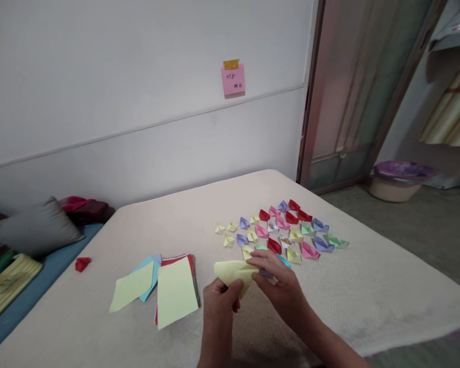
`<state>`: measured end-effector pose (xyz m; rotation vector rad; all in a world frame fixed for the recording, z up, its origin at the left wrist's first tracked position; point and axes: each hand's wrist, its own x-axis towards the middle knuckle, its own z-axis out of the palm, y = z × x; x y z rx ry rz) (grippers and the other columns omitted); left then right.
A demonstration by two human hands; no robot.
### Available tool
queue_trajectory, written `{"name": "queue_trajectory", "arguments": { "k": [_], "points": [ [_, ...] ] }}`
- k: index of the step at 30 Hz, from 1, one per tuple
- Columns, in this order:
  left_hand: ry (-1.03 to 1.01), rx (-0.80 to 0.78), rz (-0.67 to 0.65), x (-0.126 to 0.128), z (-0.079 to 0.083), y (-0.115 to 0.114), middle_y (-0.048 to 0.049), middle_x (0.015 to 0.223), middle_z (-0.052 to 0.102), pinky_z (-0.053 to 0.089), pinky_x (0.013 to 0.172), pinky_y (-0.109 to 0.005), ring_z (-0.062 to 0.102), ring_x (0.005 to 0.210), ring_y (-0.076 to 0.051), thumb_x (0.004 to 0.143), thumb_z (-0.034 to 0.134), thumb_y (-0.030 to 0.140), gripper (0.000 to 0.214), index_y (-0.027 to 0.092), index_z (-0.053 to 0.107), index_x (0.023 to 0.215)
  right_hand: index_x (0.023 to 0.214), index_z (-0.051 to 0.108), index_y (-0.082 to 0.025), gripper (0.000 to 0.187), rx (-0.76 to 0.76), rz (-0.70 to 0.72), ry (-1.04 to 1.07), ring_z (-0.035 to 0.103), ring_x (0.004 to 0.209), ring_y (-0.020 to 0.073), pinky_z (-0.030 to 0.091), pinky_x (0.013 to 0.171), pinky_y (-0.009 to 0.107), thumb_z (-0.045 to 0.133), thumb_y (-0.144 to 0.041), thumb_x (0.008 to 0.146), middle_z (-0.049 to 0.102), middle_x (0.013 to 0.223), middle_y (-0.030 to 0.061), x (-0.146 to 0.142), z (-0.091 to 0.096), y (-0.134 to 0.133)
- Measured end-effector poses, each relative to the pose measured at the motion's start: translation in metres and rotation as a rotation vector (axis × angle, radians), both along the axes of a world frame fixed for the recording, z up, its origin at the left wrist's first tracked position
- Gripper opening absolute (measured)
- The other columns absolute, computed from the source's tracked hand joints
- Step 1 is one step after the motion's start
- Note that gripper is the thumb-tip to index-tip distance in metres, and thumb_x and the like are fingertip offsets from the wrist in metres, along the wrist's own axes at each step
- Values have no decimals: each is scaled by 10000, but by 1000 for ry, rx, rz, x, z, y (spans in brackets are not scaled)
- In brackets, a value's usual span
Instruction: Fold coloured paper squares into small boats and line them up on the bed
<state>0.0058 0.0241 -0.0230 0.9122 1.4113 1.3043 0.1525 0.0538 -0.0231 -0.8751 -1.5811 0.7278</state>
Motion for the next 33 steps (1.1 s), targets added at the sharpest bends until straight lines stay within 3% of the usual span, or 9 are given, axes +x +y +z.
{"name": "queue_trajectory", "arguments": {
  "k": [7,12,15,19,25,30,33],
  "points": [
    [-23,-36,6,2,6,-2,53,360,432,215,395,-206,334,369,-72,621,720,360,267,97,690,657,918,704,-266,216,-28,8,-13,538,1069,261,420,911,393,586,-147,780,600,1132,82,0,0,-1],
    [-60,11,-44,4,7,-3,63,388,417,208,402,-200,328,380,-59,644,705,318,215,111,659,611,787,716,-240,123,-298,144,141,603,783,222,471,694,315,657,-173,702,679,817,35,-3,3,1],
    [-79,-15,-74,6,6,-3,69,369,402,187,386,-205,317,352,-58,614,721,336,233,114,652,599,743,732,-244,111,-402,157,211,610,739,217,466,681,308,664,-183,680,697,747,13,-7,4,-1],
    [-182,-26,-72,9,4,-4,68,415,414,174,385,-202,303,363,-48,634,707,318,213,121,633,606,703,756,-265,147,-401,171,257,621,770,223,462,720,317,644,-177,668,715,763,11,-9,4,-3],
    [-186,7,-51,10,4,-7,65,423,409,216,394,-194,326,394,-60,729,637,339,249,134,593,597,650,750,-252,197,-432,187,245,587,688,188,440,643,282,596,-130,641,681,691,7,-5,5,-2],
    [-174,59,-50,8,14,-9,54,485,474,252,414,-184,376,425,-67,768,602,293,162,133,616,752,655,742,-234,188,-505,174,262,542,651,170,426,586,262,587,-133,626,655,672,5,-6,10,-2],
    [-169,80,-21,5,12,-8,56,501,460,276,437,-185,374,456,-72,778,586,264,138,131,624,774,656,740,-227,170,-519,165,266,534,649,167,420,576,260,596,-143,620,649,675,5,-7,11,-2]
  ]
}}
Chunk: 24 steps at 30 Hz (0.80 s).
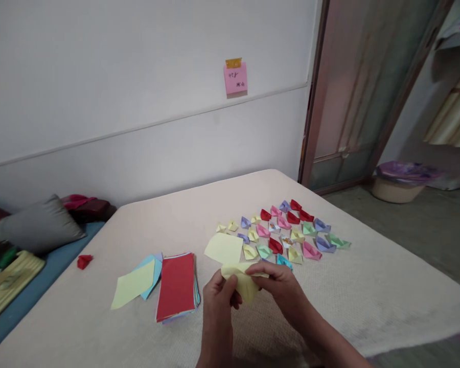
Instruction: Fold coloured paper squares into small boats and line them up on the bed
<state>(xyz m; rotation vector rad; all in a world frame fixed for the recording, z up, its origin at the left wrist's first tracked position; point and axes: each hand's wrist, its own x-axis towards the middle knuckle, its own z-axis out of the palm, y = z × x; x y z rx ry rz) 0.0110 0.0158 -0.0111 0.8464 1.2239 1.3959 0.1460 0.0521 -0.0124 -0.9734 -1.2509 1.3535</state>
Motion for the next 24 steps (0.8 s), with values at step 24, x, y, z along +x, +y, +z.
{"name": "queue_trajectory", "arguments": {
  "k": [24],
  "points": [
    [-52,-31,14,-3,3,1,11,492,512,296,424,-196,424,444,-91,812,525,422,311,130,604,741,639,743,-225,204,222,29,-92,556,668,159,415,627,263,567,-129,676,624,677,16,3,-12,5]
  ]
}}
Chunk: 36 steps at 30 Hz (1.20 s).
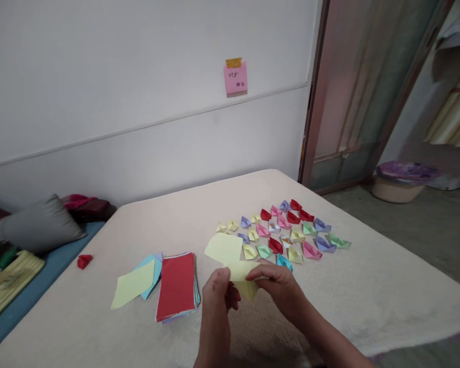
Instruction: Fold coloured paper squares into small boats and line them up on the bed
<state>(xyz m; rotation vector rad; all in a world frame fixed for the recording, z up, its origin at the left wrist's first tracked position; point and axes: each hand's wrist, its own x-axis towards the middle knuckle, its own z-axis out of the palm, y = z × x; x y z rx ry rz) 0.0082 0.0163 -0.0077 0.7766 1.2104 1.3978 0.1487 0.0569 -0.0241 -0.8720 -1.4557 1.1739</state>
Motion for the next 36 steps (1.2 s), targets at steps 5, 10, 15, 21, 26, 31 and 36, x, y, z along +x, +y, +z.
{"name": "queue_trajectory", "arguments": {
  "k": [5,10,15,21,26,31,36],
  "points": [
    [3,-5,-22,0,-19,3,57,458,437,249,414,-187,339,426,-63,756,620,308,187,125,605,724,626,722,-210,155,6,36,-7,551,672,163,405,638,268,594,-156,695,605,668,13,0,1,0],
    [-47,3,69,-7,-20,5,59,492,435,268,435,-189,326,460,-67,760,608,266,139,139,590,705,540,649,-186,167,-90,-13,5,513,653,154,372,633,264,566,-115,666,552,620,-4,6,4,4],
    [-4,12,100,-12,-17,5,59,499,445,276,445,-190,336,471,-71,762,613,271,132,145,599,727,713,604,-190,67,-260,-30,234,541,756,166,386,667,263,564,-142,690,605,784,5,8,11,1],
    [163,57,-19,-2,-9,1,48,498,455,288,458,-200,368,486,-82,776,596,266,148,137,619,707,973,511,-195,351,-384,30,287,562,686,173,412,617,268,676,-251,668,618,772,-2,-3,10,-4],
    [182,51,-41,2,-3,-1,44,490,453,295,460,-209,380,480,-87,764,610,270,156,125,637,715,912,535,-208,310,-373,-35,178,530,578,151,386,535,247,652,-186,626,586,662,-43,-6,10,-5],
    [10,28,12,-3,-10,2,55,505,431,268,453,-195,334,479,-73,754,616,251,131,122,638,752,850,545,-197,253,-360,-17,214,514,555,127,374,532,237,661,-195,625,588,617,-51,-2,11,-3],
    [-18,41,60,-8,-16,4,64,498,416,267,458,-191,319,481,-76,757,616,254,116,141,610,729,804,563,-186,224,-336,22,148,473,480,99,352,497,226,682,-203,616,503,507,-89,2,10,2]
  ]
}}
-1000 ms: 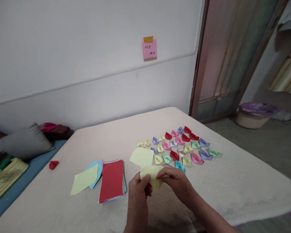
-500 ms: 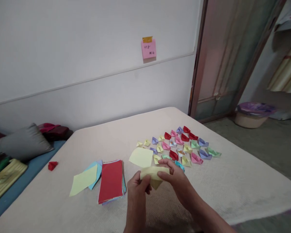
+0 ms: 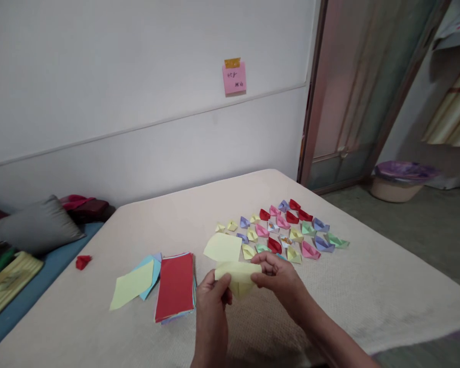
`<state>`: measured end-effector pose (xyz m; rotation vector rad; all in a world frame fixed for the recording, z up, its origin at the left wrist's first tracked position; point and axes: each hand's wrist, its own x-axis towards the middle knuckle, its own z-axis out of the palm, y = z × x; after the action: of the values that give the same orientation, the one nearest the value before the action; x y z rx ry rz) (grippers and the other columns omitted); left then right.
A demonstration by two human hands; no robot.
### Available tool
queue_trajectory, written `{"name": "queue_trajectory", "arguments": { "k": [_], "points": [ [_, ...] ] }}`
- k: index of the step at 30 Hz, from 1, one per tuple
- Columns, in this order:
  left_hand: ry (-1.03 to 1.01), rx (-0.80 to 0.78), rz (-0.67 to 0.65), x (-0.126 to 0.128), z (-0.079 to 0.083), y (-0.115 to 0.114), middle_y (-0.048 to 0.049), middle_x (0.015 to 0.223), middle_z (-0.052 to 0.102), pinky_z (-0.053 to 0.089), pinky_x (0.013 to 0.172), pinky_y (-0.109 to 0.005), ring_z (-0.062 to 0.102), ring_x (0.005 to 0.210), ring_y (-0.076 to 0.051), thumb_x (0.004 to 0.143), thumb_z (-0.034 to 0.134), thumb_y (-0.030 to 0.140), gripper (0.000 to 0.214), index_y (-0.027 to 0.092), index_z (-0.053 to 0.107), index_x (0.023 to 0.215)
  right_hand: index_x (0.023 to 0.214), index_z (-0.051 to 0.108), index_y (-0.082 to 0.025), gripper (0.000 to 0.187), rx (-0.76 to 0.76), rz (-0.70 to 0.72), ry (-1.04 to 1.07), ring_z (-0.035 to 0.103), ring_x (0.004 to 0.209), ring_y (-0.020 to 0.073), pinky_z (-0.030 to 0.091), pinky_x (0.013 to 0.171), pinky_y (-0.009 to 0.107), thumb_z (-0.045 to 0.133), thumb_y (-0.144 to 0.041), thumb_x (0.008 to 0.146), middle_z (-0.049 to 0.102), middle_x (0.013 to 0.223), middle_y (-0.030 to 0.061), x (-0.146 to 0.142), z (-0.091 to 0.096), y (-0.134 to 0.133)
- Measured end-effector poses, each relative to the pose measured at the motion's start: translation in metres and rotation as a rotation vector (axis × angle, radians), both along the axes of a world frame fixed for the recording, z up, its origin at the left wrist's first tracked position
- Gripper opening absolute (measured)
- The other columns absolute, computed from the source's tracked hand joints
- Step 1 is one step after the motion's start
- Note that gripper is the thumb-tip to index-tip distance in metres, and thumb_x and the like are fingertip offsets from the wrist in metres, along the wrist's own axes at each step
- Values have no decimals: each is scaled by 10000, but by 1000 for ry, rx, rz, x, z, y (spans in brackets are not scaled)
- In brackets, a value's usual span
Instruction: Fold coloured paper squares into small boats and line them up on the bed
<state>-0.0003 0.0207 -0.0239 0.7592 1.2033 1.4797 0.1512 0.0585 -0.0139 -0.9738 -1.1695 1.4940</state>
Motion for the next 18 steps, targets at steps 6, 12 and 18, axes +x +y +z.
{"name": "queue_trajectory", "arguments": {
  "k": [6,12,18],
  "points": [
    [13,1,28,-8,1,1,76,474,380,247,446,-192,298,463,-76,733,641,282,170,161,553,651,793,577,-180,188,24,192,-84,507,475,108,374,465,221,680,-194,637,538,506,-75,4,1,3],
    [193,-29,-138,-13,6,4,77,455,381,196,416,-190,292,425,-56,700,657,275,173,142,581,621,851,585,-186,218,128,195,22,598,796,167,457,694,277,705,-177,669,647,861,28,7,-1,1],
    [260,-63,-189,-5,2,8,75,384,413,173,366,-187,288,352,-48,585,705,297,196,143,586,566,656,673,-180,130,340,289,-130,575,736,159,434,629,248,589,-96,710,623,794,18,2,0,-7]
  ]
}}
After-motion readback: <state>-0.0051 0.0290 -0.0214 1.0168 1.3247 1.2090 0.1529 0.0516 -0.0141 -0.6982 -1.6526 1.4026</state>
